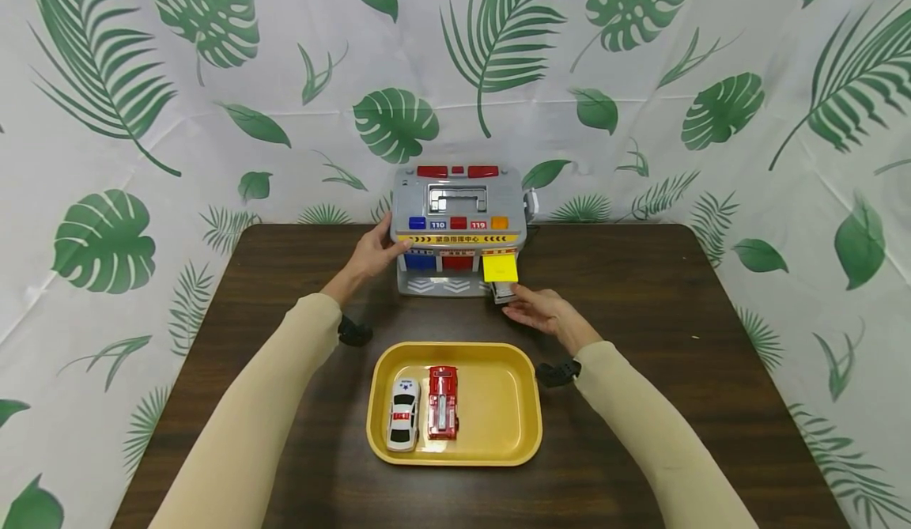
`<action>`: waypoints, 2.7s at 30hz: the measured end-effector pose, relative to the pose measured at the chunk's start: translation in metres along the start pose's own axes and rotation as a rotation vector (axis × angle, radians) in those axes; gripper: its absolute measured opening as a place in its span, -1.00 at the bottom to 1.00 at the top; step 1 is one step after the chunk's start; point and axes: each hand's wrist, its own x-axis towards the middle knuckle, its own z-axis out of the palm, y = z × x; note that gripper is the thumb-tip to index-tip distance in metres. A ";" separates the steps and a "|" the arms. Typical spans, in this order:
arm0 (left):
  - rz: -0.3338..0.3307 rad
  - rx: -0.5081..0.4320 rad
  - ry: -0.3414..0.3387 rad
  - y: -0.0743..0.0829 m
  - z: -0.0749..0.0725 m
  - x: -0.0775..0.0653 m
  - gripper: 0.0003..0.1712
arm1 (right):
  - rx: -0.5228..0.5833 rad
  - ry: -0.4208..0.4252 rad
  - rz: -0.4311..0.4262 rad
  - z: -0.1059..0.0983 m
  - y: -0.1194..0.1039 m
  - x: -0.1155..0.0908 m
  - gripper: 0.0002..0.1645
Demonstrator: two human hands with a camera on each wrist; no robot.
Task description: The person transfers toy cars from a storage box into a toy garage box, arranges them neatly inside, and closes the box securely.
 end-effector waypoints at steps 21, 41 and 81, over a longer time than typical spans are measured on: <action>0.004 0.021 0.000 0.001 0.000 -0.001 -0.07 | -0.042 -0.263 -0.115 -0.004 -0.006 0.003 -0.32; 0.008 0.011 0.008 0.001 -0.001 -0.002 -0.07 | -0.266 0.080 -0.403 -0.004 -0.011 -0.010 -0.27; -0.007 0.031 0.014 0.000 0.000 -0.002 -0.07 | -0.591 0.223 -0.731 0.006 0.001 0.017 -0.17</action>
